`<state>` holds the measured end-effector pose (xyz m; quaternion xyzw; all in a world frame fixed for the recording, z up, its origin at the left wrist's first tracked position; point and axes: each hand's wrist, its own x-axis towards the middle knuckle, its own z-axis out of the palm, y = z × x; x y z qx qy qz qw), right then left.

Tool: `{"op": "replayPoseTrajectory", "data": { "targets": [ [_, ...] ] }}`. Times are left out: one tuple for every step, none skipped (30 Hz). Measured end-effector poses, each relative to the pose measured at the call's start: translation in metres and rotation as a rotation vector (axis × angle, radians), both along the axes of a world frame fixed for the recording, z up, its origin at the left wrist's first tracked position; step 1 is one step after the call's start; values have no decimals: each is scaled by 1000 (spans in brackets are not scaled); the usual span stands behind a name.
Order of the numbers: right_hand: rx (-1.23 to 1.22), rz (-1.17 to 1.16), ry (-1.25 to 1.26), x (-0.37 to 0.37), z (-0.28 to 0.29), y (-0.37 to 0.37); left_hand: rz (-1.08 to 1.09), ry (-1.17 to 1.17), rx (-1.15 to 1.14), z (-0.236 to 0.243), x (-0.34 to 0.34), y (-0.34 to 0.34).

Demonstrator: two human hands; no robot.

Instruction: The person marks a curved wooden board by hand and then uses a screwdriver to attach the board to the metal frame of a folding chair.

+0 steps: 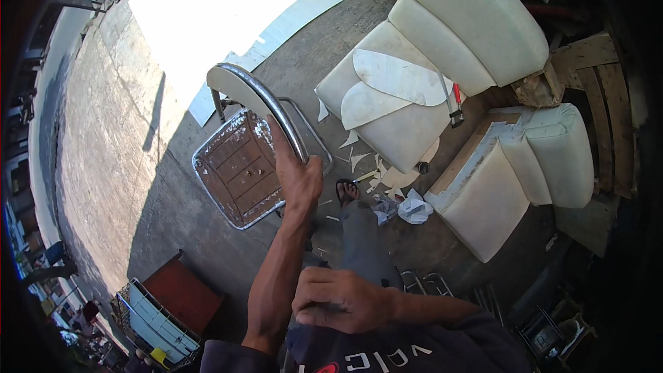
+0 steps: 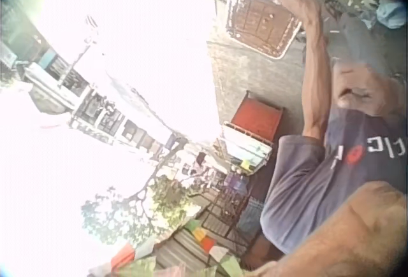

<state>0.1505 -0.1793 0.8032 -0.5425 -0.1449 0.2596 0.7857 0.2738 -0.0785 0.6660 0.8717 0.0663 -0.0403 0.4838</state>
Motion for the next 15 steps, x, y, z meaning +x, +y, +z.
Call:
{"op": "replayPoseTrajectory", "data": {
  "targets": [
    [-261, -171, 72, 6, -22, -16, 38, 14, -4, -2, 16, -2],
    [-493, -322, 5, 7, -64, -30, 81, 26, -10, -6, 29, -7],
    [-726, -487, -50, 8, -104, -34, 115, 47, -20, -6, 41, -9],
    [-743, -512, -34, 10, -129, -29, 162, 32, -17, -14, 57, -7],
    [-762, -542, -31, 20, -152, -26, 209, 21, -13, -23, 73, -6],
    [-781, -569, -26, 31, -172, -23, 259, -18, -7, -32, 90, -6],
    [-710, -558, -48, 42, -186, -15, 301, -5, -42, -35, 106, -10],
    [-637, -545, -79, 58, -196, -6, 346, -4, -82, -32, 121, -11],
    [-566, -526, -106, 74, -204, 6, 390, 7, -117, -31, 137, -18],
    [-535, -624, -166, 90, -212, 21, 429, -15, -105, -39, 152, -19],
    [-567, -651, -188, 104, -211, 31, 476, -53, -111, -35, 161, -13],
    [-597, -678, -208, 119, -209, 41, 525, -93, -114, -32, 169, -6],
    [-623, -706, -212, 133, -211, 50, 536, -97, -93, -29, 172, 0],
    [-690, -737, -255, 146, -223, 50, 528, -84, -86, -30, 175, -3],
    [-691, -747, -266, 149, -231, 50, 521, -72, -78, -31, 177, -4]
  ]
}}
